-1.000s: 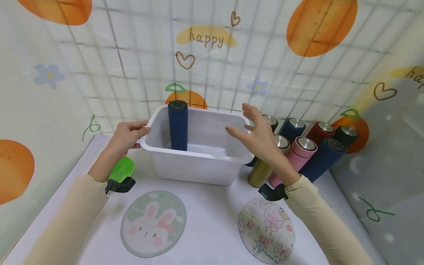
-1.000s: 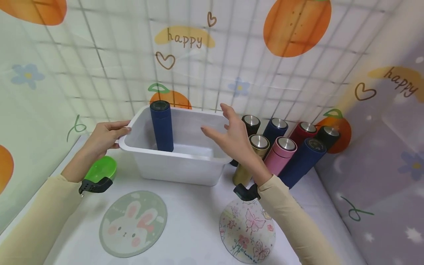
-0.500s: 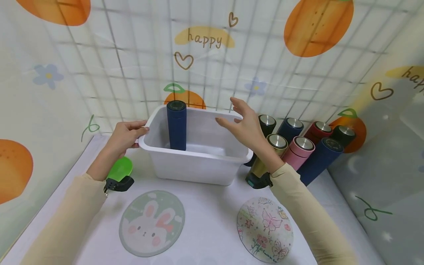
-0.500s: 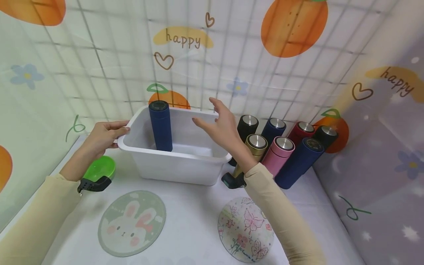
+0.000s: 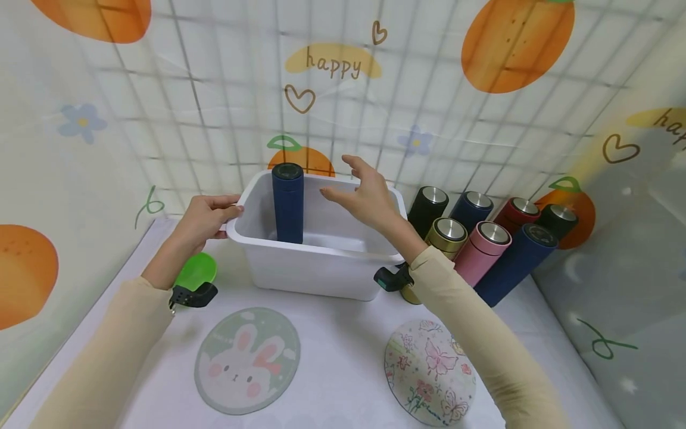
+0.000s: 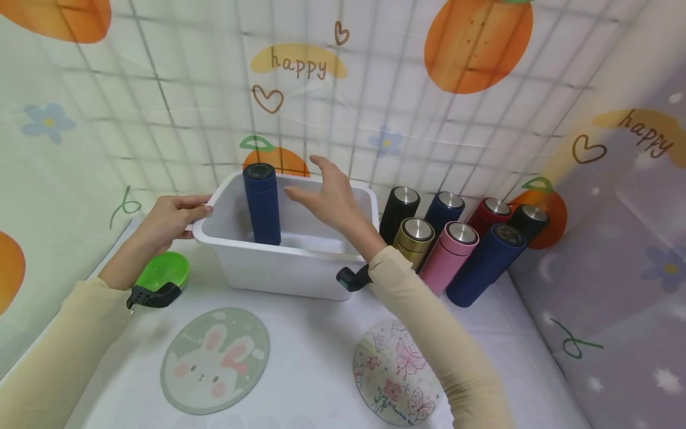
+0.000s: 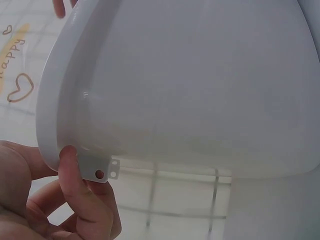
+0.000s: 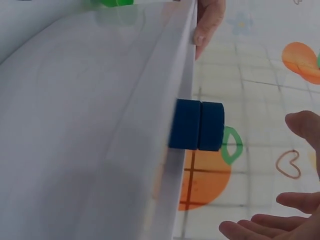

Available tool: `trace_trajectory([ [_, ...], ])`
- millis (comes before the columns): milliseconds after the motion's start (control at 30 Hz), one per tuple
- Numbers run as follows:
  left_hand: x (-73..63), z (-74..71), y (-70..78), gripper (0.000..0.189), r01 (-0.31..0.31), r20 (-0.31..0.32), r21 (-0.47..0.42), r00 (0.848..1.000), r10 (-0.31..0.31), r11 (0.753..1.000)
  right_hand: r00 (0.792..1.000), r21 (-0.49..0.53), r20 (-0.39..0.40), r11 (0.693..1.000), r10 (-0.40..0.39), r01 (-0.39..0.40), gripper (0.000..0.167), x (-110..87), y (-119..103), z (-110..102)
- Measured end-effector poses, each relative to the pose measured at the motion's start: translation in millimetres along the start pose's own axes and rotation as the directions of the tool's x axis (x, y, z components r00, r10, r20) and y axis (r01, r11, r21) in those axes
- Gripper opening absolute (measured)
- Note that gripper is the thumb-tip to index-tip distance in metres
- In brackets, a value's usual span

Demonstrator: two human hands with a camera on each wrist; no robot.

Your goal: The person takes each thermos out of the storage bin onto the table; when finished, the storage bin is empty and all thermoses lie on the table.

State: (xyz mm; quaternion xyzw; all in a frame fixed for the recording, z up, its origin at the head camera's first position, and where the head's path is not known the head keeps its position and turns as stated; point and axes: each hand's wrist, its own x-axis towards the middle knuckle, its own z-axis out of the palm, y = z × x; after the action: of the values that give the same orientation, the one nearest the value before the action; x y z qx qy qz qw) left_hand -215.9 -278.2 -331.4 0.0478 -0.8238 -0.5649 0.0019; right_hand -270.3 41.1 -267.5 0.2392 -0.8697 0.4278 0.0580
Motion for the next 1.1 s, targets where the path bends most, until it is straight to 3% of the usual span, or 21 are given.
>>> trace_trajectory([
  [367, -1.4, -4.2, 0.6, 0.051, 0.004, -0.002, 0.003, 1.0, -0.004, 1.0, 0.998, -0.028, 0.044, 0.998, -0.049, 0.05, 0.084, 21.3, -11.2, 27.9],
  [700, -3.0, -3.1, -0.3, 0.051, 0.019, 0.001, -0.001, 1.0, -0.019, 1.0, 0.998, -0.004, 0.067, 1.0, 0.006, -0.006, 0.09, 40.4, -14.9, 46.1],
  [1100, 1.2, 0.4, -1.1, 0.05, 0.006, -0.007, -0.001, 1.0, -0.006, 1.0, 0.998, 0.0, 0.061, 1.0, 0.026, -0.026, 0.087, 61.0, -15.6, 51.7],
])
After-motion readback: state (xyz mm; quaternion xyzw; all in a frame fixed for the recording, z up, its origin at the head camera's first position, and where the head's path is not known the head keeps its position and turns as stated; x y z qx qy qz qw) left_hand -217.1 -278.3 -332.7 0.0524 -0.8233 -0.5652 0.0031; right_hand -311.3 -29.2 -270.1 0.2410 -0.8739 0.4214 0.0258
